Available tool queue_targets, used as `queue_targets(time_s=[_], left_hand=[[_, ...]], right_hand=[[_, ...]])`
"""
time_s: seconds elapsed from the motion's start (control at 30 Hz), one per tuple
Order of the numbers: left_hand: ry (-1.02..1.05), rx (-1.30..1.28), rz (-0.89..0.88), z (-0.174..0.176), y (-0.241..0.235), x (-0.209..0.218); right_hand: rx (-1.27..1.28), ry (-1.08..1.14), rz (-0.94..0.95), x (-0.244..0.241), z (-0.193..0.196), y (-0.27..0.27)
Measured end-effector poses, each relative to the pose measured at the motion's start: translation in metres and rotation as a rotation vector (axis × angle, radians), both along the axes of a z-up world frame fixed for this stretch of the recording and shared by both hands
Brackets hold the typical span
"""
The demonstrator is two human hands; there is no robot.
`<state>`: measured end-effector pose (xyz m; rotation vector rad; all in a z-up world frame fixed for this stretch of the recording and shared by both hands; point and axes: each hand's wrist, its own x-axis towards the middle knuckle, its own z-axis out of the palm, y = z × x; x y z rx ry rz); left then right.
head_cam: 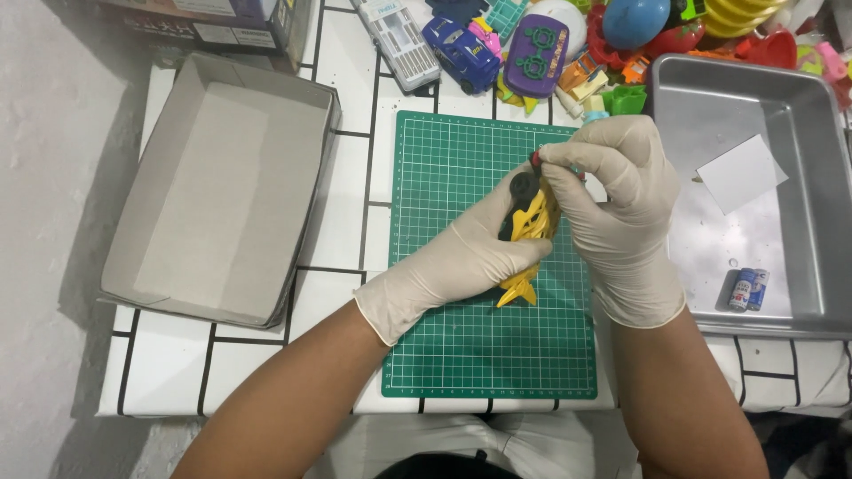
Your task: Assembling a plastic model toy car, including the chassis, gears, and body shell components.
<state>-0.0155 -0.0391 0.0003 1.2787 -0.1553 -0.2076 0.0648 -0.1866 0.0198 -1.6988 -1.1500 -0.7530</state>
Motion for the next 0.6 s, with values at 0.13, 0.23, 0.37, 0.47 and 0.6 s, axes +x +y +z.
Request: queue_targets(time_s=[0.13,0.23,0.37,0.47,0.6], left_hand=[[0.001,0.002,-0.008,-0.0008,0.0000,-0.0010],[0.000,0.003,-0.008,0.0000,0.0009,-0.0020],[0.006,-0.009,-0.016,0.0005,0.0010,-0.0020],[0.002,-0.018,-0.012,0.0012,0.0006,-0.0013],[-0.003,-0.027,-0.009,0.0058,0.0037,-0.0019]], right_hand=[[-0.022,-0.045,-0.028,0.0000,0.0016,0.0000],[-0.039,-0.064,-0.050,-0.0007,0.0030,0.0000],[-0.071,-0.083,-0.057,-0.0030,0.0059,-0.0002],[-0.083,-0.083,-0.069,-0.0026,0.0049,-0.0005],[-0.103,-0.077,-0.083,-0.0019,0.0041,-0.0013]])
